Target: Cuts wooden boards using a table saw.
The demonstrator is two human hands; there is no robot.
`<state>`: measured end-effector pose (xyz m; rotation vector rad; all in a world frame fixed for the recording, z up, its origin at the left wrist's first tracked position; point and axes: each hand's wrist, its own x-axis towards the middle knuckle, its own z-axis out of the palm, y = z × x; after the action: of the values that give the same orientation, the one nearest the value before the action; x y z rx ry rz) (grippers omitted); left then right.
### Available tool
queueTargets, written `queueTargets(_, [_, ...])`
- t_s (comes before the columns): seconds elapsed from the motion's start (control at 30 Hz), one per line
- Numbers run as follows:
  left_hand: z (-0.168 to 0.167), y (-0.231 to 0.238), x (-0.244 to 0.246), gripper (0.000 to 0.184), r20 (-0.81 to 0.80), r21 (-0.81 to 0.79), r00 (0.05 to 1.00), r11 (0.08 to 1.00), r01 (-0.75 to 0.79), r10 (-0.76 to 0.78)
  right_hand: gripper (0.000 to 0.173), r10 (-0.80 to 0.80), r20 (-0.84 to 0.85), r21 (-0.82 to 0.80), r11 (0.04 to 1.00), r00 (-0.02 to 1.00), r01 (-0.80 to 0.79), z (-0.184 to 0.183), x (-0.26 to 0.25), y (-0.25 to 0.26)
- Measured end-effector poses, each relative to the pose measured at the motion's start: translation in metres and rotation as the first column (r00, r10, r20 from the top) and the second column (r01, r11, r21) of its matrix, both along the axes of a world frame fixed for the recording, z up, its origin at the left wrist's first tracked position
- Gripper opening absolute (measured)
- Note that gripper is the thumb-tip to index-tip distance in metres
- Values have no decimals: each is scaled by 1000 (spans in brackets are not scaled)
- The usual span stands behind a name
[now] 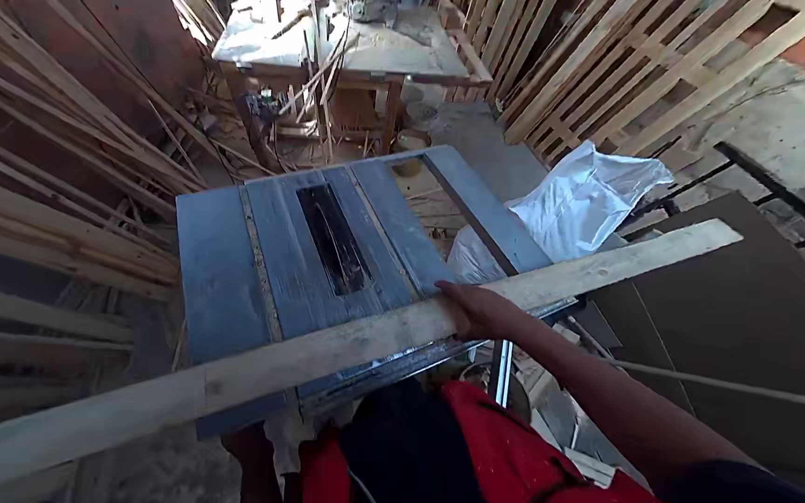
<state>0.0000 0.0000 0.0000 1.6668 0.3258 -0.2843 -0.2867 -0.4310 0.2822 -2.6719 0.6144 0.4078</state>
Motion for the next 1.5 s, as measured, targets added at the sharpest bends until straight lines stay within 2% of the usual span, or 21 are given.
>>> queueTargets(0.07, [88,64,-19,47,117,223,985,963,-148,124,115,24,37,-22,1000,999,-23,-3,-2,3])
queueTargets(0.13, [167,88,-24,45,335,363,928,887,-286,162,118,20,83,2,1000,996,-20,-1,-7,4])
queueTargets(0.2, [229,85,-22,40,563,433,826,837,-334,39,120,44,183,26,998,982,-49,-6,-12,4])
queueTargets(0.27, [267,73,-15,35,709,510,645,838,-192,-284,120,105,288,9,994,952,-112,-16,-13,4])
queueTargets(0.33, [281,50,-2,34,686,666,383,745,11,-619,117,159,312,-43,987,937,-153,-25,-15,5])
queueTargets(0.4, [281,7,5,51,513,828,152,534,174,-845,112,214,360,-92,977,908,-194,-33,-19,1])
queueTargets(0.47, [276,-43,2,70,308,920,-41,286,269,-951,108,250,397,-133,968,883,-215,-39,-25,-5])
queueTargets(0.5, [267,-62,0,75,235,936,-111,194,295,-966,106,272,412,-160,961,870,-224,-43,-29,-9])
queueTargets(0.57, [247,-82,1,78,146,952,-193,85,293,-970,99,326,454,-221,943,830,-249,-50,-33,-13])
queueTargets(0.67, [236,-85,8,75,113,969,-231,56,240,-966,95,369,465,-258,926,805,-276,-57,-33,-17])
queueTargets(0.83, [236,-82,42,73,128,975,-259,73,212,-957,93,339,441,-228,938,831,-262,-53,2,-13])
queueTargets(1.0, [237,-88,80,79,122,978,-238,75,194,-964,94,355,422,-244,931,834,-272,-52,44,-19])
queueTargets(1.17, [237,-97,91,83,132,972,-217,84,219,-967,104,384,387,-237,920,838,-312,-48,61,-31])
queueTargets(1.5, [231,-101,106,82,115,980,-208,77,181,-971,85,451,336,-302,883,827,-359,-49,79,-41])
